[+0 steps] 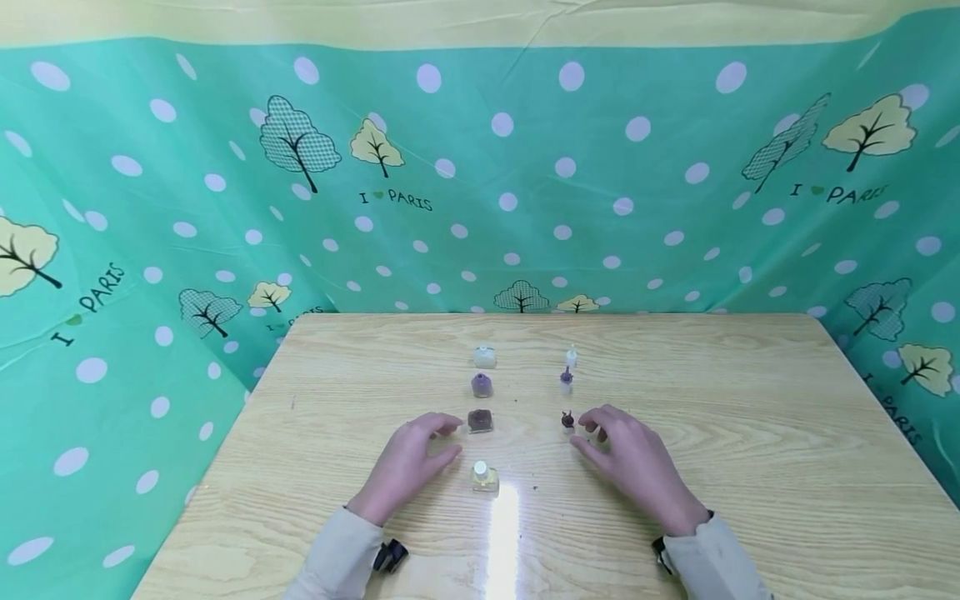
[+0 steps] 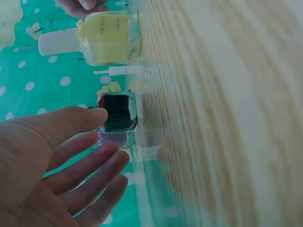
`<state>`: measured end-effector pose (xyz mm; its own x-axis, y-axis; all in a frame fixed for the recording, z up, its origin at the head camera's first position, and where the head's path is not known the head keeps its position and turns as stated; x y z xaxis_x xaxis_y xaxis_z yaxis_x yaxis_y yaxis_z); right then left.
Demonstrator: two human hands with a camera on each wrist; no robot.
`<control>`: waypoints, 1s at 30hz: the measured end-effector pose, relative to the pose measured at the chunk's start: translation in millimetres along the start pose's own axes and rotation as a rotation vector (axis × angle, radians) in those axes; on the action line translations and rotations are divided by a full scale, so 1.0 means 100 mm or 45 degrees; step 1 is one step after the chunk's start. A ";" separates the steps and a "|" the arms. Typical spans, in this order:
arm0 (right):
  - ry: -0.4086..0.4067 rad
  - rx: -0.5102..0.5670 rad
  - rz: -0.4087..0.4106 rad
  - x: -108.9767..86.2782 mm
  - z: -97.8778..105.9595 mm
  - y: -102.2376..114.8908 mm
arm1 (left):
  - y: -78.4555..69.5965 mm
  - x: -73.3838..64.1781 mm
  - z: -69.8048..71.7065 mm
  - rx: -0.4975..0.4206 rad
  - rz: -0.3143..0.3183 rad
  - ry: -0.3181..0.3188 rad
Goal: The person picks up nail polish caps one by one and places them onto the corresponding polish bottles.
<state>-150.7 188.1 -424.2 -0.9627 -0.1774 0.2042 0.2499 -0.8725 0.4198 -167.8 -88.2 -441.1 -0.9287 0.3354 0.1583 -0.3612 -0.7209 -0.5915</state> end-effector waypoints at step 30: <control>0.200 0.163 -0.041 0.27 -0.23 -0.07 | 0.02 0.24 -0.12 -0.087 0.107 0.050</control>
<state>-180.5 179.1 -441.7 -0.9724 -0.2275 0.0528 0.2199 -0.8156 0.5352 -190.2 -73.9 -448.2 -0.9509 0.3002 0.0756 -0.2745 -0.7048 -0.6542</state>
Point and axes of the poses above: each hand's wrist, its own x-axis towards the middle knuckle, its own z-axis out of the back of the hand, y = z × x, the point moved 8 cm from there along x, towards the middle knuckle, and after that the axes turned 3 degrees about -x, right-handed, at the moved point
